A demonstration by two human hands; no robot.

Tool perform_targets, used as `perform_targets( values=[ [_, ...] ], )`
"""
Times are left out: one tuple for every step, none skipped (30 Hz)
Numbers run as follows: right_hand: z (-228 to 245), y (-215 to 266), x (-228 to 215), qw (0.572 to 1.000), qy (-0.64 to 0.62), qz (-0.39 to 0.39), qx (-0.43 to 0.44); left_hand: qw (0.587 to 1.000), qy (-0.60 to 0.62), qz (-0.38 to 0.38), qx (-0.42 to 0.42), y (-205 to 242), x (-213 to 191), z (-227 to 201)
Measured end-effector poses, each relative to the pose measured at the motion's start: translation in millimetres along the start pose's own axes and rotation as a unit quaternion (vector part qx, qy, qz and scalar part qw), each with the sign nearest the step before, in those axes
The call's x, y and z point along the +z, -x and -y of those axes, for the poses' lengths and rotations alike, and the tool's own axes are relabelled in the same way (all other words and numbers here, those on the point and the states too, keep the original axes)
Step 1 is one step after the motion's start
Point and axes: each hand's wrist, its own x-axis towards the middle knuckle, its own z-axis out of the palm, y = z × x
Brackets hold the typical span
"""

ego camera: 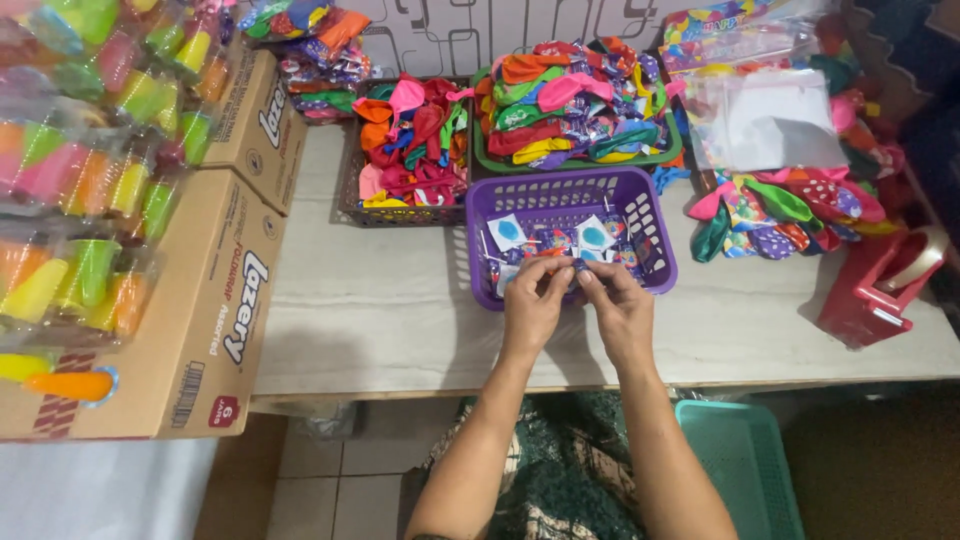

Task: Attaching uninflated balloons to plastic sticks and placing the finished assemblies into a basket.

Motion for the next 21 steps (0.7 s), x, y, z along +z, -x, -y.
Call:
perform_targets(
  values=[
    [0,-4,1,1.000,0.000,-0.001,-0.001,1.000,0.000,0.001,0.001,-3,0,5],
    [-1,-8,2,0.999,-0.037,0.002,0.021,1.000,0.015,0.011,-0.018,-6,-1,11],
    [-2,-10,3,0.996,-0.073,0.006,0.044,0.999,0.030,0.021,-0.039,-7,-1,17],
    [2,-12,1,0.996,-0.072,0.006,0.045,0.998,0.031,0.022,-0.041,-8,-1,16],
    [6,-17,0,0.997,-0.054,0.022,0.047,0.997,0.037,0.031,-0.055,-12,-1,15],
    [10,-22,-1,0.997,-0.036,0.039,0.048,0.996,0.044,0.039,-0.069,-16,-1,14],
    [4,-26,0,0.997,-0.036,0.040,0.047,0.996,0.043,0.039,-0.068,-19,-1,11],
    [-2,-30,2,0.996,-0.056,0.028,0.060,0.993,0.072,0.030,-0.092,-23,-1,9],
    [-7,-35,3,0.995,-0.075,0.015,0.071,0.988,0.101,0.023,-0.115,-28,0,6],
    [-6,-37,3,0.995,-0.075,0.015,0.069,0.988,0.101,0.023,-0.113,-35,4,11],
    [-6,-37,3,0.994,-0.075,0.014,0.076,0.962,0.226,0.005,-0.153,-40,6,17],
    [-6,-38,4,0.994,-0.075,0.012,0.083,0.918,0.347,-0.012,-0.190,-45,8,22],
    [-3,-35,4,0.994,-0.075,0.013,0.081,0.918,0.348,-0.012,-0.189,-53,7,36],
    [-1,-33,4,0.994,-0.046,0.018,0.094,0.877,0.428,-0.008,-0.219,-60,6,49],
    [2,-31,2,0.994,-0.016,0.022,0.107,0.827,0.504,-0.003,-0.247,-68,7,62],
    [0,-30,0,0.994,-0.016,0.021,0.105,0.827,0.505,-0.001,-0.247,-69,7,53],
    [-2,-29,0,0.994,0.001,0.030,0.104,0.820,0.512,-0.006,-0.254,-70,5,45],
    [-4,-27,-1,0.994,0.019,0.038,0.103,0.814,0.519,-0.010,-0.261,-71,3,38],
    [-2,-26,0,0.994,0.019,0.038,0.104,0.814,0.519,-0.010,-0.262,-71,2,37],
    [-1,-25,0,0.994,0.026,0.037,0.100,0.813,0.520,-0.001,-0.260,-71,2,36],
    [0,-24,0,0.994,0.034,0.035,0.096,0.812,0.522,0.007,-0.260,-70,1,36]
  ],
)
